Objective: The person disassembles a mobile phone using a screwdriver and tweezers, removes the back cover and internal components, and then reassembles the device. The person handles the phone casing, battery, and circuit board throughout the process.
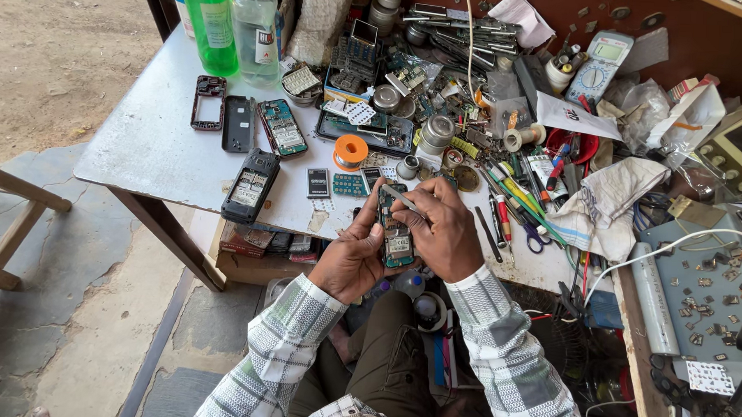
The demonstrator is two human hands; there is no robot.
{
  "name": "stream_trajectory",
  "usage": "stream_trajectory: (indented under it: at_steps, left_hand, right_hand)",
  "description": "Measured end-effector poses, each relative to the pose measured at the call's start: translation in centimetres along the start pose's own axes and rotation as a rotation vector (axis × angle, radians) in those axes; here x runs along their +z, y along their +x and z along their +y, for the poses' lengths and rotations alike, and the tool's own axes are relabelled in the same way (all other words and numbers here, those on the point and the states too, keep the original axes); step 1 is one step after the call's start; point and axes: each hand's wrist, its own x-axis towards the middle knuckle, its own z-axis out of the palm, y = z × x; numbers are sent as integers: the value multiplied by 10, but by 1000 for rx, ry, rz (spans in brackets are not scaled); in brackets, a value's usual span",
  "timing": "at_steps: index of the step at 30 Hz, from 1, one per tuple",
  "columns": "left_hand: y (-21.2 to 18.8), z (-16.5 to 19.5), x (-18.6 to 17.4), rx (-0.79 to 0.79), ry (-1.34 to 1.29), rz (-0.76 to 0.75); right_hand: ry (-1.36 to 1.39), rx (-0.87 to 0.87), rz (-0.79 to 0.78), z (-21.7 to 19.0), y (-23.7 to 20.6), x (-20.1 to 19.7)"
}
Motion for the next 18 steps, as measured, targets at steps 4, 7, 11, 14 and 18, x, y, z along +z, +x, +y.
stream_trajectory:
  at_steps: [4,7,11,14,18]
  left_hand:
    - [3,-4,1,11,15,24]
    - [4,-6,2,18,25,41]
    - [4,-4,4,-3,66,56]
    - [3,-4,7,22,62,31]
    - [5,-7,5,24,76,84]
  right_hand:
    - [-238,-6,-29,-2,-2,3]
    - [-294,-1,-20,-7,-6,0]
    - [-314,-13,-22,-10,-4,-3]
    - [-322,8,-32,-12,-2,-5]
    - [-326,-41,40,-17,-5,-2]
